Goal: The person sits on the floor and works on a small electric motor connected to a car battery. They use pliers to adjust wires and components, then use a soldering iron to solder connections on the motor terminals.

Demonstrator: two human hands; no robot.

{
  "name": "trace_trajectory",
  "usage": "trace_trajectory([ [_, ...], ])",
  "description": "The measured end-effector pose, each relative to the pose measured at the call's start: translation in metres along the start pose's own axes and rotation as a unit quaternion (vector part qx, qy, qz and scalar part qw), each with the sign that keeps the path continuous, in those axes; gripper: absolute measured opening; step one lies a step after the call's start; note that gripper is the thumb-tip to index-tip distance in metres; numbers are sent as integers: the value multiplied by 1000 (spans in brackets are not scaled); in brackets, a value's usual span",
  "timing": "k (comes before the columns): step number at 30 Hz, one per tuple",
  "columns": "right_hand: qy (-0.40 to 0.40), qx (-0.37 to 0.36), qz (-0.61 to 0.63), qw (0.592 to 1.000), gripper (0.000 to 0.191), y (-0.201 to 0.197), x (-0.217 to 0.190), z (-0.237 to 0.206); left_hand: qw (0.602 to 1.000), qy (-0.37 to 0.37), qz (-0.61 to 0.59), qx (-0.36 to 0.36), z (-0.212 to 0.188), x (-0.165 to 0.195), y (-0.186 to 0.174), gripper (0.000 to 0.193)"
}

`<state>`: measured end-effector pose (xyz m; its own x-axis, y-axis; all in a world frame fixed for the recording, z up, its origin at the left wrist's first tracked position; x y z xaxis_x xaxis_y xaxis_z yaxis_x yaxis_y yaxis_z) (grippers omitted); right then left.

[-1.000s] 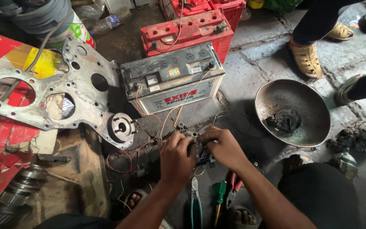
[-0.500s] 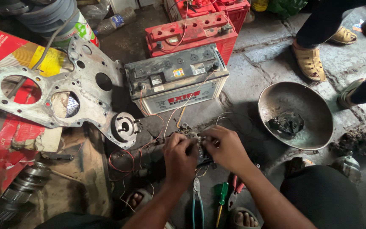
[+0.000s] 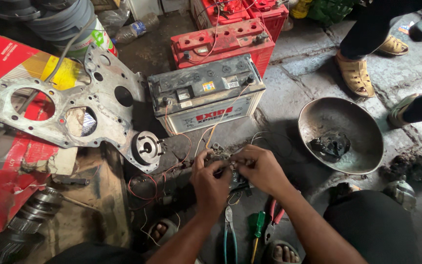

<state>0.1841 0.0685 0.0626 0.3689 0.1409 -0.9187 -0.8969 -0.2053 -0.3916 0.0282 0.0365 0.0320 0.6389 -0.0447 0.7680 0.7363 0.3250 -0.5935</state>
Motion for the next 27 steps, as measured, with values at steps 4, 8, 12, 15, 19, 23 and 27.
trace_trajectory([
  [4,59,23,-1,998,20,-1,10,0,1000,-11,-7,-7,0,-2,2,19],
  [8,37,6,0,999,22,1,9,1,1000,0,-15,-3,1,-3,2,19],
  [12,49,20,-29,998,21,0,10,3,1000,-3,-19,0,1,-5,3,19],
  [15,91,16,-31,995,20,-1,14,4,1000,-15,-21,-4,0,-7,4,17],
  [19,6,9,-35,999,22,1,2,5,1000,-7,-26,-1,0,-8,4,18],
  [23,-82,30,-213,973,18,9,-14,3,1000,-18,-22,0,1,-11,5,17],
  [27,-53,38,-332,941,21,21,-20,2,1000,-2,-13,8,1,-11,6,19],
])
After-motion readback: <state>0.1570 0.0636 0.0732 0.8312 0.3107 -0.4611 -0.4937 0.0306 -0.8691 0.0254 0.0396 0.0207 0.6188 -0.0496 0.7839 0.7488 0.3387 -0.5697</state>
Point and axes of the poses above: each hand's wrist, its own z-axis towards the middle knuckle, its own y-axis out of the palm, x = y × z, the point moved 5 cm from there along z, towards the middle knuckle, and after that the axes turned 8 degrees about z, right-handed, at the moved point
